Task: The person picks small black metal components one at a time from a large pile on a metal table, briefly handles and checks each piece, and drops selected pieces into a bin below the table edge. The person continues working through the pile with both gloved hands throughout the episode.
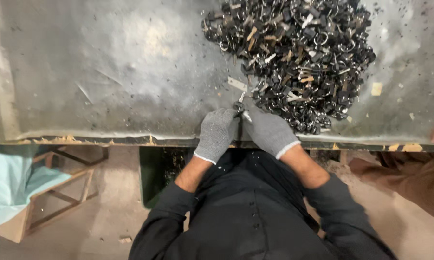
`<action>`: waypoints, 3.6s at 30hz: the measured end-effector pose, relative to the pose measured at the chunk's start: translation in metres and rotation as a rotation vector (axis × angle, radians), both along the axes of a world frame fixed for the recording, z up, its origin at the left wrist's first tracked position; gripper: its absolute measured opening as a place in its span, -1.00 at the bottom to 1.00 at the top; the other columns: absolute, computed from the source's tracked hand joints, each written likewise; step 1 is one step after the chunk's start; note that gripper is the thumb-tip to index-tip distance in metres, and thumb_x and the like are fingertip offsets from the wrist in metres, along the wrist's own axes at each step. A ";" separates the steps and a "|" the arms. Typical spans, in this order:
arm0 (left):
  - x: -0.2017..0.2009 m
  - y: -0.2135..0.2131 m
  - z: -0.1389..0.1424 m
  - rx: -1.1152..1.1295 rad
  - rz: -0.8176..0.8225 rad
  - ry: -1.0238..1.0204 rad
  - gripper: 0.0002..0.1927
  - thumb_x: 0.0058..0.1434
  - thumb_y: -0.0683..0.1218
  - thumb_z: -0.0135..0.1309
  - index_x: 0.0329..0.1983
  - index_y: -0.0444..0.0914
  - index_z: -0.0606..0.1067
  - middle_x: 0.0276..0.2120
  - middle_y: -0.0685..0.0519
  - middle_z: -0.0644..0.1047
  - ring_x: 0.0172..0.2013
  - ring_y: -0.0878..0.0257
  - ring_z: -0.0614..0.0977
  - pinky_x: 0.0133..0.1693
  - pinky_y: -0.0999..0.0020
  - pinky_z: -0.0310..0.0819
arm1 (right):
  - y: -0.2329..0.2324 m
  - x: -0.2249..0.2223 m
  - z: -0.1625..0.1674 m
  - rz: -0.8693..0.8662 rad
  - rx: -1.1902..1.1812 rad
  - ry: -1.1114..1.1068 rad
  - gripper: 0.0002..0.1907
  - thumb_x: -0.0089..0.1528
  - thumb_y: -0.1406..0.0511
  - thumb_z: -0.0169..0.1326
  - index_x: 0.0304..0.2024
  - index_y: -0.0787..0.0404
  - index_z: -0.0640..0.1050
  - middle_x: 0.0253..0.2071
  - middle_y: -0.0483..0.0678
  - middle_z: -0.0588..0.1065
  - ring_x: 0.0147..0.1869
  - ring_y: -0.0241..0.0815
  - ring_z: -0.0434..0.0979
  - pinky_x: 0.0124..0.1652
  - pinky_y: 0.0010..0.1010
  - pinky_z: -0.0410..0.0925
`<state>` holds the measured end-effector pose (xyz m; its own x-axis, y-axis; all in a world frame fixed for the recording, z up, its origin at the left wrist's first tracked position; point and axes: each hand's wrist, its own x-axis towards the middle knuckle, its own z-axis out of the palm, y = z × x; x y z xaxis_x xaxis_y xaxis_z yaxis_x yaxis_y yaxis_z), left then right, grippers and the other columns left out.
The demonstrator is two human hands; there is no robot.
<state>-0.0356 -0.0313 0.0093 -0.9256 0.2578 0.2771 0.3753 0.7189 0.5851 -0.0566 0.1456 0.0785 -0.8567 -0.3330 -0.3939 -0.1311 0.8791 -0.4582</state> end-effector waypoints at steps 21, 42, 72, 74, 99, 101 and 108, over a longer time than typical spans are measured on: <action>-0.014 -0.006 0.014 0.082 0.048 -0.319 -0.58 0.09 -0.14 0.21 0.03 -0.32 0.50 -0.31 -0.15 0.60 -0.27 -0.11 0.63 -0.25 -0.02 0.48 | 0.013 -0.014 -0.007 0.040 -0.025 -0.194 -0.43 0.40 0.18 -0.14 0.42 0.24 0.18 -0.17 0.25 0.60 -0.17 0.25 0.64 -0.22 -0.04 0.48; 0.014 0.008 0.002 -0.036 0.109 -0.019 -0.76 0.13 -0.21 0.14 -0.11 -0.26 0.55 -0.29 -0.08 0.56 -0.20 -0.08 0.59 -0.12 -0.01 0.45 | 0.010 0.019 -0.041 -0.024 -0.231 0.194 -0.54 0.29 0.21 0.06 0.17 0.32 0.40 -0.13 0.25 0.55 -0.19 0.25 0.64 -0.28 -0.02 0.48; 0.006 -0.049 0.087 -0.602 0.035 -0.458 -0.89 0.14 -0.09 0.17 -0.28 -0.14 0.64 -0.43 -0.03 0.60 -0.36 0.01 0.66 -0.34 0.07 0.50 | 0.025 0.024 -0.023 -0.023 -0.120 0.099 -0.72 0.33 0.15 -0.01 -0.07 0.23 0.46 -0.31 0.21 0.59 -0.31 0.25 0.64 -0.35 0.03 0.48; 0.003 -0.056 0.111 -0.724 0.075 -0.518 -0.88 0.20 -0.10 0.15 -0.22 -0.08 0.65 -0.36 -0.03 0.63 -0.29 0.07 0.68 -0.27 0.11 0.54 | 0.025 0.030 -0.026 0.004 -0.064 0.140 -0.74 0.34 0.17 -0.01 -0.08 0.21 0.48 -0.29 0.20 0.59 -0.30 0.23 0.64 -0.33 0.02 0.49; -0.012 0.004 0.015 -0.018 -0.004 -0.102 -0.80 0.14 -0.15 0.19 -0.14 -0.19 0.60 -0.27 0.00 0.61 -0.27 0.02 0.65 -0.23 0.14 0.50 | 0.002 0.011 -0.029 -0.039 0.092 0.078 -0.69 0.41 0.18 -0.04 -0.07 0.36 0.42 -0.35 0.23 0.57 -0.29 0.20 0.67 -0.35 -0.04 0.52; -0.012 0.004 0.014 -0.042 -0.021 -0.108 -0.84 0.16 -0.14 0.19 -0.17 -0.20 0.58 -0.29 -0.02 0.59 -0.27 -0.01 0.64 -0.24 0.11 0.48 | 0.004 0.010 -0.029 0.004 0.115 0.119 -0.70 0.44 0.20 -0.05 -0.07 0.36 0.42 -0.36 0.22 0.57 -0.30 0.19 0.67 -0.39 -0.05 0.52; -0.008 0.001 0.000 -0.010 -0.036 -0.006 -0.76 0.11 -0.17 0.17 -0.12 -0.23 0.54 -0.29 -0.04 0.56 -0.27 -0.03 0.61 -0.23 0.09 0.46 | 0.016 0.008 -0.021 -0.030 -0.087 0.177 -0.65 0.29 0.22 0.04 -0.05 0.40 0.39 -0.42 0.25 0.57 -0.44 0.25 0.63 -0.48 -0.04 0.46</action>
<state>-0.0440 -0.0302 0.0094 -0.9174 0.2936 0.2687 0.3974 0.7107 0.5805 -0.0483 0.1615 0.0573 -0.9199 -0.3330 -0.2070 -0.1910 0.8417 -0.5051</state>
